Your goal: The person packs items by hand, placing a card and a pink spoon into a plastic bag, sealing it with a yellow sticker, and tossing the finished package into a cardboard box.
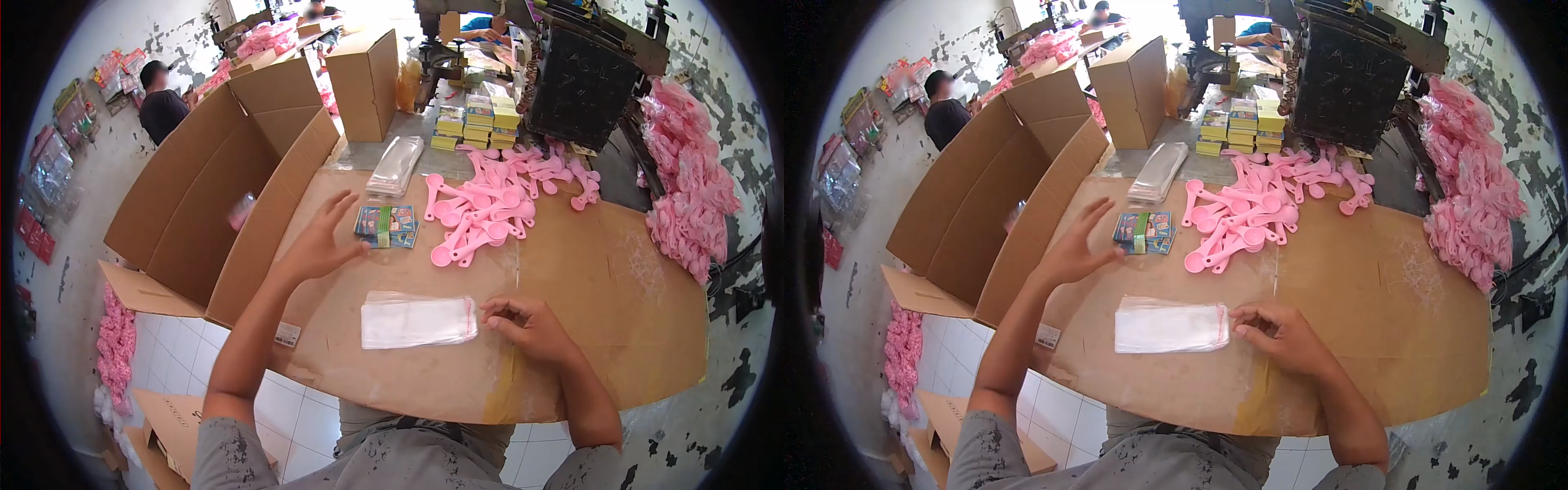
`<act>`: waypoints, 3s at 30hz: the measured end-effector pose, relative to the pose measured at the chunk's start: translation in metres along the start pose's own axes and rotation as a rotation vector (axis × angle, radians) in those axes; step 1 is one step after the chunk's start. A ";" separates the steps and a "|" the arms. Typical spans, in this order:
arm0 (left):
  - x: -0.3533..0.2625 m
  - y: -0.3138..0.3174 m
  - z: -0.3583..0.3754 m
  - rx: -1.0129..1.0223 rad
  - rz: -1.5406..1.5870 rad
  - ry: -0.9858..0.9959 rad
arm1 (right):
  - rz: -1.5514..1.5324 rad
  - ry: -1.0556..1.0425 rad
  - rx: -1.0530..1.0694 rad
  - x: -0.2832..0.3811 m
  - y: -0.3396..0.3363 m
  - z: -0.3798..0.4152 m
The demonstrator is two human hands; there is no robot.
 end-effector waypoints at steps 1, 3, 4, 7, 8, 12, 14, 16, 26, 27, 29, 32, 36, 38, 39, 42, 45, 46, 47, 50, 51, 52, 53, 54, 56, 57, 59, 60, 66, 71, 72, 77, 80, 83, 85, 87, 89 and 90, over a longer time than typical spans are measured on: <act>0.001 0.009 -0.006 0.043 -0.074 0.093 | 0.025 -0.027 0.014 0.004 0.002 0.000; 0.018 0.027 -0.017 0.208 -0.038 0.058 | 0.022 -0.012 0.017 0.003 0.005 0.002; 0.024 0.036 -0.021 0.276 -0.023 0.021 | 0.023 -0.003 0.017 0.003 0.004 0.003; 0.014 0.048 -0.027 0.430 -0.095 -0.005 | 0.006 -0.061 -0.003 0.002 0.002 0.003; 0.009 0.050 -0.028 0.472 -0.139 0.000 | 0.014 -0.068 -0.005 0.002 0.001 0.003; 0.011 0.059 -0.031 0.437 -0.126 0.145 | 0.041 -0.082 0.010 0.004 0.002 0.003; 0.011 0.058 -0.033 0.382 -0.098 0.209 | 0.047 -0.083 0.019 0.005 0.002 0.003; 0.013 0.062 -0.039 0.466 -0.122 0.121 | 0.044 -0.082 0.020 0.007 0.002 0.005; -0.002 0.072 -0.049 0.612 -0.217 0.021 | 0.070 -0.140 0.040 0.012 0.004 0.006; -0.003 0.072 -0.048 0.599 -0.195 0.023 | 0.063 -0.138 0.036 0.013 0.004 0.007; -0.003 0.069 -0.046 0.572 -0.153 0.029 | 0.059 -0.144 0.022 0.013 0.004 0.007; -0.007 0.062 -0.035 0.534 -0.065 -0.053 | 0.090 -0.161 -0.057 0.012 -0.002 0.006; -0.055 0.049 -0.017 0.492 0.113 0.003 | 0.071 -0.253 -0.313 0.016 -0.013 0.003; -0.095 0.051 -0.007 0.451 0.137 0.078 | -0.005 -0.282 -0.371 0.019 -0.015 0.002; -0.114 0.058 0.001 0.471 0.141 0.105 | -0.054 -0.269 -0.358 0.019 -0.014 0.003; -0.163 0.087 0.017 0.449 0.132 0.272 | -0.169 -0.153 -0.327 0.006 -0.013 0.002; -0.188 0.121 0.018 0.284 0.091 0.495 | -0.148 -0.093 -0.345 0.001 -0.031 -0.002; -0.188 0.134 0.013 0.243 0.088 0.494 | -0.122 -0.090 -0.358 0.001 -0.043 -0.004; -0.189 0.142 0.010 0.203 0.086 0.493 | -0.033 -0.131 -0.359 0.001 -0.055 -0.007; -0.188 0.158 0.004 0.181 0.118 0.388 | 0.129 -0.177 -0.341 -0.014 -0.080 -0.018; -0.190 0.158 0.005 0.168 0.173 0.355 | 0.114 -0.143 -0.318 -0.023 -0.082 -0.021; -0.191 0.156 0.006 0.155 0.226 0.323 | 0.098 -0.110 -0.297 -0.031 -0.084 -0.022; -0.191 0.155 0.009 0.144 0.276 0.288 | 0.064 -0.095 -0.324 -0.036 -0.086 -0.021; -0.191 0.157 0.013 0.155 0.304 0.258 | 0.027 -0.082 -0.347 -0.039 -0.084 -0.022; -0.189 0.163 0.020 0.168 0.352 0.190 | -0.023 -0.104 -0.403 -0.045 -0.080 -0.026; -0.186 0.169 0.021 0.224 0.429 0.096 | -0.037 -0.135 -0.437 -0.047 -0.077 -0.026; -0.183 0.181 0.026 0.330 0.584 -0.095 | -0.052 -0.163 -0.471 -0.049 -0.074 -0.027; -0.184 0.184 0.025 0.292 0.601 -0.072 | -0.054 -0.159 -0.473 -0.047 -0.071 -0.027; -0.173 0.213 0.013 0.146 0.835 -0.120 | -0.097 -0.207 -0.489 -0.038 -0.065 -0.024; -0.165 0.225 0.006 0.251 1.113 -0.503 | -0.213 -0.056 -0.475 -0.048 -0.069 -0.026; -0.166 0.222 0.005 0.229 1.053 -0.466 | -0.279 -0.048 -0.483 -0.052 -0.071 -0.028; -0.167 0.221 0.012 0.228 0.886 -0.341 | -0.331 -0.067 -0.446 -0.054 -0.067 -0.030; -0.178 0.209 0.011 0.124 0.845 -0.201 | -0.302 -0.109 -0.456 -0.043 -0.064 -0.027; -0.176 0.210 0.013 0.097 0.768 -0.194 | -0.325 -0.052 -0.441 -0.048 -0.063 -0.026; -0.174 0.213 0.009 0.082 0.726 -0.123 | -0.387 0.012 -0.475 -0.057 -0.064 -0.026; -0.178 0.210 0.007 0.070 0.651 -0.048 | -0.284 -0.106 -0.497 -0.055 -0.063 -0.028; -0.189 0.201 0.006 0.059 0.549 0.030 | -0.167 -0.133 -0.496 -0.056 -0.064 -0.026; -0.187 0.205 0.004 0.126 0.565 0.016 | -0.102 -0.105 -0.486 -0.048 -0.066 -0.023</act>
Point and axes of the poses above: each hand's wrist, its own z-axis away from the middle knuckle, its own y-axis out of the palm, x = y × z, the point moved 8 cm from there along -z, towards the middle knuckle, and after that the axes turned 13 degrees about -x, right-handed, at the moved point
